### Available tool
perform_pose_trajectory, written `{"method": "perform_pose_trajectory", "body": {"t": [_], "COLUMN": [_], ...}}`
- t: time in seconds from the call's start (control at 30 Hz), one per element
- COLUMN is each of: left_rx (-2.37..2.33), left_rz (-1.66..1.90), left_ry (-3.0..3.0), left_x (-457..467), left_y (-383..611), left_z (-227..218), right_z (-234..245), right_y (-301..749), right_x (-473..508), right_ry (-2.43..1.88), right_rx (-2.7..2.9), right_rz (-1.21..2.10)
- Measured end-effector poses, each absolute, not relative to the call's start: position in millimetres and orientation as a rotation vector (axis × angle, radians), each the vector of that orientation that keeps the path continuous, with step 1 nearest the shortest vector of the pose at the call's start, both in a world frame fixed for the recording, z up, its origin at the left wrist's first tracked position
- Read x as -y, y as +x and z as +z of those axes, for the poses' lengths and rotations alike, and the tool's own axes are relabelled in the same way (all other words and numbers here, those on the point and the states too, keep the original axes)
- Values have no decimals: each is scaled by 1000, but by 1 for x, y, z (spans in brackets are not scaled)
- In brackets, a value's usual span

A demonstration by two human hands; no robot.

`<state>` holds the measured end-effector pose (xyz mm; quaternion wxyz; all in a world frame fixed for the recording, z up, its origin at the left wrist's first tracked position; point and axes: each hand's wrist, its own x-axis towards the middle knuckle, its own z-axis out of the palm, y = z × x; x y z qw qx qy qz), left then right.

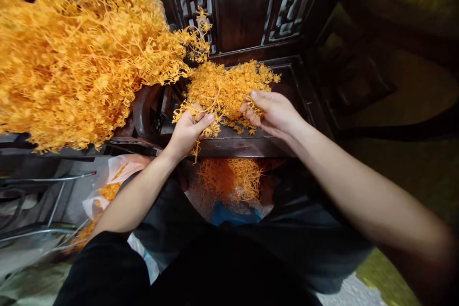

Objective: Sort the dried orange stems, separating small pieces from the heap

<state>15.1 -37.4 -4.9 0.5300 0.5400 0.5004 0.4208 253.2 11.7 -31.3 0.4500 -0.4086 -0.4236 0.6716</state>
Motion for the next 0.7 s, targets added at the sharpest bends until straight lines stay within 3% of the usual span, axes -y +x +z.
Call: {"method": "perform_pose_trajectory", "body": {"t": [0.17,0.37,0.7], "left_rx": [-1159,-1116,-1449], "left_rz": [1046,1142,1081], "left_ry": [1211,1155,1401], "left_x": [40,38,49], "left_y": [17,18,24], "left_z": [-9,-7,-16], "right_z": [-27,-33,-22], "right_y": [239,234,204], "right_x": [5,2,27], "right_ry": [-832,-782,-1300], "right_rx": [864,908,2005], "right_rz": [1876,1888,1072]}}
